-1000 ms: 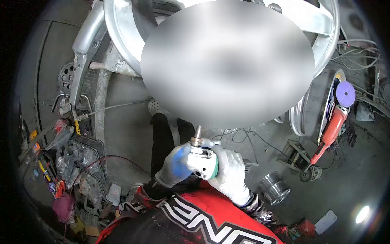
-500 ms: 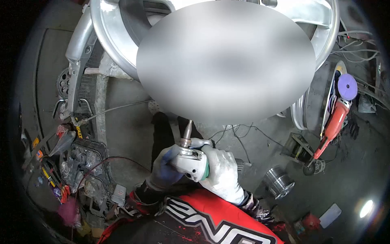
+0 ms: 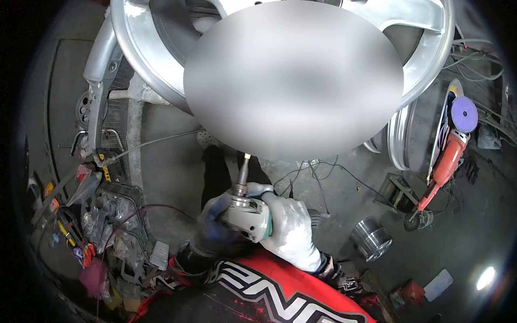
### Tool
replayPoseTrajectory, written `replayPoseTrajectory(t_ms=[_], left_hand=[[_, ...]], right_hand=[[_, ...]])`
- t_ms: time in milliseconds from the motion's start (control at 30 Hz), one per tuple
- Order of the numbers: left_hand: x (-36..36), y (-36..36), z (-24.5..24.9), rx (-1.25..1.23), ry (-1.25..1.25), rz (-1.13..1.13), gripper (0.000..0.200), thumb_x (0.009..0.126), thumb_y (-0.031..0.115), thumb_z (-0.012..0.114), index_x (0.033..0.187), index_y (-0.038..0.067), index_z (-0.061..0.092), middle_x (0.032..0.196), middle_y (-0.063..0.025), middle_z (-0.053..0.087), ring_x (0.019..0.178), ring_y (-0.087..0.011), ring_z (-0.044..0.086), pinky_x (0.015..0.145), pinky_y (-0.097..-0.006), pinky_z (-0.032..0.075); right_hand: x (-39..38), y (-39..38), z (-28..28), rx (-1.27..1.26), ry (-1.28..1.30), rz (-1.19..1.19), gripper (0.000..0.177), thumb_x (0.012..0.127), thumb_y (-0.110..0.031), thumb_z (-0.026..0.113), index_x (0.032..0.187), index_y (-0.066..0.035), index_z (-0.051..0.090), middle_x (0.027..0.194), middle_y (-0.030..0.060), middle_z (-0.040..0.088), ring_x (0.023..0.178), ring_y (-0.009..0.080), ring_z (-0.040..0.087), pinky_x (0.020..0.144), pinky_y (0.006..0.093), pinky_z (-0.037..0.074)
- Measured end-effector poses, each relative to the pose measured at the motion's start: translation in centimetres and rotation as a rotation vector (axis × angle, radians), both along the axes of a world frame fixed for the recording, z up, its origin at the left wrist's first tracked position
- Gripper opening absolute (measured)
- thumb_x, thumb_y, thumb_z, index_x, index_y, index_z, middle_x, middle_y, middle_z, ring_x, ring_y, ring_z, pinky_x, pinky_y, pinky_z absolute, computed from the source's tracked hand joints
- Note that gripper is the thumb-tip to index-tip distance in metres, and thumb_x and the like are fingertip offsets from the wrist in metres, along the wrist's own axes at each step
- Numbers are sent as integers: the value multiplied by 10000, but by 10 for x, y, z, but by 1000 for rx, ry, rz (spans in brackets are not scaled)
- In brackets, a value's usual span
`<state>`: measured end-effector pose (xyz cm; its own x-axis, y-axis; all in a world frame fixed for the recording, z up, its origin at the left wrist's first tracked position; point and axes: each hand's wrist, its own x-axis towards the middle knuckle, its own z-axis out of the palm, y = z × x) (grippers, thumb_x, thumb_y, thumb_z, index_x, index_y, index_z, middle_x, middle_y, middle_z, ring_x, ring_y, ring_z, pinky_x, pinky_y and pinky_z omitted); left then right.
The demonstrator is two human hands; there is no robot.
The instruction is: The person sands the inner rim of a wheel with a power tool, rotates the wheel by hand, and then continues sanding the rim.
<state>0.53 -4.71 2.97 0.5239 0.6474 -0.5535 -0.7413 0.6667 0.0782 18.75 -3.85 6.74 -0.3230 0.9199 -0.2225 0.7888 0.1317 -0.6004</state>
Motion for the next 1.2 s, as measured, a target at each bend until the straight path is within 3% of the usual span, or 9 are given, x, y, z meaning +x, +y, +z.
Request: replayPoseTrajectory(t_ms=[133,233,333,433,500,633,733,800,1200], left_hand=[[5,3,11,-32,116,39,664,1038,452,505,1466,-56,500,1208,-155,682,1026,-191,691,887,-319,568],[-10,-4,7,-17,-8,81,660,1040,449,500,1459,-61,506,1211,-148,682,1036,-190,688,891,-317,563],[-13,-5,8,-39,33,106,655,1045,451,499,1452,-62,512,1217,-141,683,1062,-192,686,929,-322,553],[-3,-2,0,-3,-54,67,651,1058,458,493,1450,-61,513,1236,-145,681,1097,-197,683,968,-327,540],[8,0,0,48,105,26,716,1077,460,387,1416,-161,498,1379,-239,612,1173,-254,663,1035,-383,513],[5,-1,1,45,139,12,697,1080,447,369,1401,-152,519,1410,-242,598,1202,-270,654,1066,-395,498],[-14,1,9,7,40,72,660,1075,477,475,1450,-64,504,1217,-160,685,1080,-215,686,967,-357,542],[-21,0,11,19,82,72,658,1075,472,475,1453,-67,497,1207,-162,687,1061,-222,691,951,-358,550],[-25,-1,9,-1,97,94,678,1069,473,480,1465,-78,474,1219,-177,683,1047,-239,704,940,-373,569]], right_hand=[[1,-1,1,-19,-22,0,564,763,-300,836,1205,-12,634,860,127,655,779,330,650,735,449,489],[-10,8,0,10,78,30,557,766,-283,829,1212,-13,634,878,127,665,783,332,651,737,449,488],[-15,7,0,-65,80,19,465,845,-293,779,1185,-14,629,929,180,687,818,398,670,771,485,507],[-4,0,-3,22,15,-4,538,768,-278,834,1197,-12,648,867,131,653,773,343,645,727,459,490],[1,-6,-3,55,-11,-13,555,764,-290,845,1202,-13,644,853,128,640,758,339,636,715,455,487],[-1,-5,-1,30,-23,-17,570,766,-289,846,1216,-10,635,842,120,635,751,334,630,708,454,483],[-15,-2,-4,35,36,-7,572,753,-271,844,1216,-9,635,846,117,638,762,334,637,707,454,482],[-23,0,-3,2,94,0,567,745,-249,852,1211,-17,627,971,169,694,829,383,668,776,470,507],[-27,8,2,-38,65,9,572,737,-247,843,1213,-13,630,903,160,671,811,382,658,756,465,501]])
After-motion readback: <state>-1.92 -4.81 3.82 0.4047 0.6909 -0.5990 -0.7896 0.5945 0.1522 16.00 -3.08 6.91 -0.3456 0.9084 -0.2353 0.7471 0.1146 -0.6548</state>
